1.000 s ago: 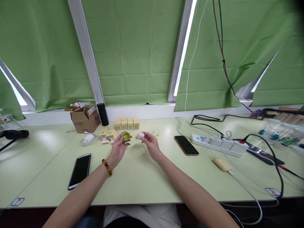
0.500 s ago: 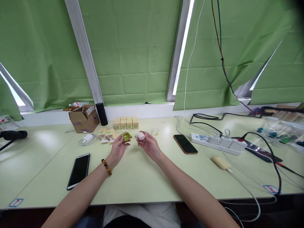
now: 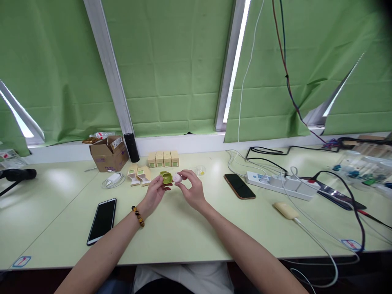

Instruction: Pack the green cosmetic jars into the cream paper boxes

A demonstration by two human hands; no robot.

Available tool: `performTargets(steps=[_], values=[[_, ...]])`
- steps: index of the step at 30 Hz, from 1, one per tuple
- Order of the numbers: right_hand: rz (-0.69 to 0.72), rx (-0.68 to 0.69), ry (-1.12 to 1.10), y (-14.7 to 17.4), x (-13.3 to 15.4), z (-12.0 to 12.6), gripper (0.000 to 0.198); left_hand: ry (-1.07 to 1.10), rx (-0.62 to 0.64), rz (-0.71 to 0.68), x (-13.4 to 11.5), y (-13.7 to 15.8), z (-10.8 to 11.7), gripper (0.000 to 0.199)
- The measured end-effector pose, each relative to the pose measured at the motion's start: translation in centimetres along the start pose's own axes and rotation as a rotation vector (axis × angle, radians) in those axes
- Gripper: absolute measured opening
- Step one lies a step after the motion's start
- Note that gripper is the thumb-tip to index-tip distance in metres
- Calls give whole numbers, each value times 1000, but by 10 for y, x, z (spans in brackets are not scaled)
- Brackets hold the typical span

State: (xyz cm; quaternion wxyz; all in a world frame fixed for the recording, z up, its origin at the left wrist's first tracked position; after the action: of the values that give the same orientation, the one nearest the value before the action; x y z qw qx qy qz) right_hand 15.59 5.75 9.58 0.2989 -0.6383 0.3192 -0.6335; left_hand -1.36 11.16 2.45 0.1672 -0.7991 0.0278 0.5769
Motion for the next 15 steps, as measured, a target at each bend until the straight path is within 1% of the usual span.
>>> performTargets(steps=[3, 5, 8, 15], values=[[126, 68, 169, 3, 11, -7, 26, -20, 26, -13, 0, 1, -5, 27], [179, 108, 254, 5, 14, -11, 29, -36, 32, -13, 0, 2, -8, 28], [247, 130, 335, 8, 18, -15, 33, -63, 34, -13, 1, 3, -11, 30], [270, 177, 485, 9, 20, -22, 35, -148, 51, -41, 0, 4, -16, 34]])
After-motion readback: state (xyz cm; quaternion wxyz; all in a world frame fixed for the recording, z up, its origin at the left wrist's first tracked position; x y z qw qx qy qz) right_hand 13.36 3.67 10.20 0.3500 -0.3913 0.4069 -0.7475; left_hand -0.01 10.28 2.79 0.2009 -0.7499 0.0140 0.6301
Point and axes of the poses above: each hand's wrist, its own y-axis away from the middle knuckle, its own z-axis out of the back of the hand, x = y × z, the point moved 10 cm from there along -y, towards the middle knuckle, and after that the axes turned 14 degrees about -y, right-handed, at the moved point
